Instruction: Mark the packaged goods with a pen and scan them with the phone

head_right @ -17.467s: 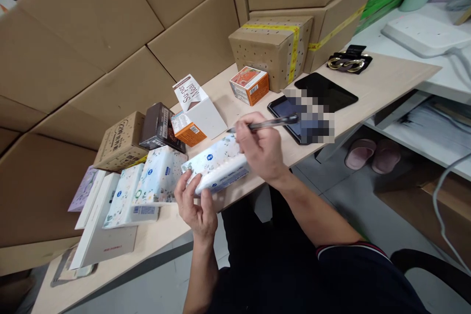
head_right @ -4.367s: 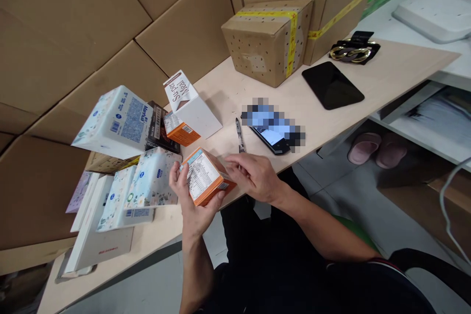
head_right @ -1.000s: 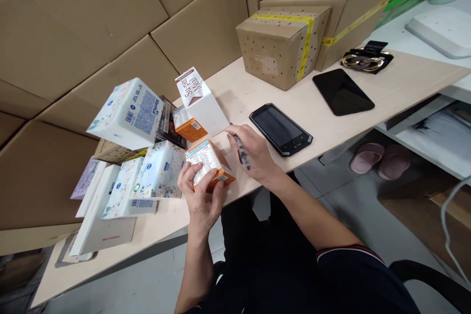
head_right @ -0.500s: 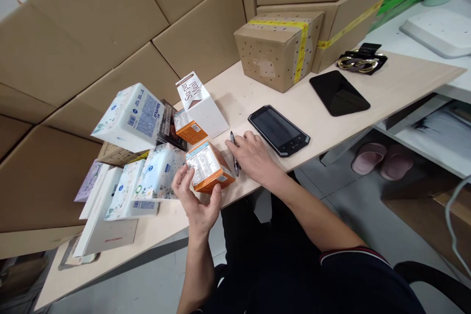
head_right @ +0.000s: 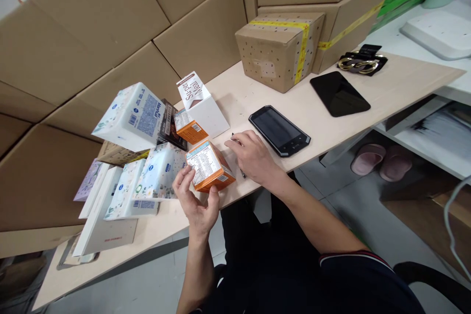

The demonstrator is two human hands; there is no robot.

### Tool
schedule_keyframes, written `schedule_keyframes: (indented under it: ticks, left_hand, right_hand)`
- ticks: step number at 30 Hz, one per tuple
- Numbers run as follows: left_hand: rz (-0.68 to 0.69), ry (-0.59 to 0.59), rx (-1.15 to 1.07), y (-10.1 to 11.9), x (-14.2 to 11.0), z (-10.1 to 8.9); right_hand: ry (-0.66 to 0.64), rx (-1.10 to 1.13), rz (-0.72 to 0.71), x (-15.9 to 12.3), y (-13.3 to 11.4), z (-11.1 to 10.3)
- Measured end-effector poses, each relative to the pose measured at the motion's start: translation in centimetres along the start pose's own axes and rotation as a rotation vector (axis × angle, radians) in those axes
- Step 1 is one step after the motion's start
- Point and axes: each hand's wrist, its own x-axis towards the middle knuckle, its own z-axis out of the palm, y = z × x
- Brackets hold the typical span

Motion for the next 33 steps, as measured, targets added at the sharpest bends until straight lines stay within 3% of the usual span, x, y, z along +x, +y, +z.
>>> schedule_keyframes:
  ticks: [4, 10, 26, 33]
  left_hand:
    - [-0.012, 0.009, -0.016, 0.0, -0.1, 0.0]
    - [-0.077, 0.025, -0.084, -0.2, -0.5, 0.2]
    - [-0.137, 0.014, -0.117, -0.6, -0.9, 0.2]
    - [-0.134, 0.036, -0.138, -0.5, -0.9, 0.2]
  right_hand:
    - [0.215, 0.269, -0.065, -0.5, -1.0, -0.2]
    - [0.219, 0.473, 0.02, -1.9, -2.9, -0.3]
    - [0.133, 0.489, -0.096, -1.9, -3.1, -0.3]
    - [0.148, 0.353, -0.196, -2.0, -3.1, 0.1]
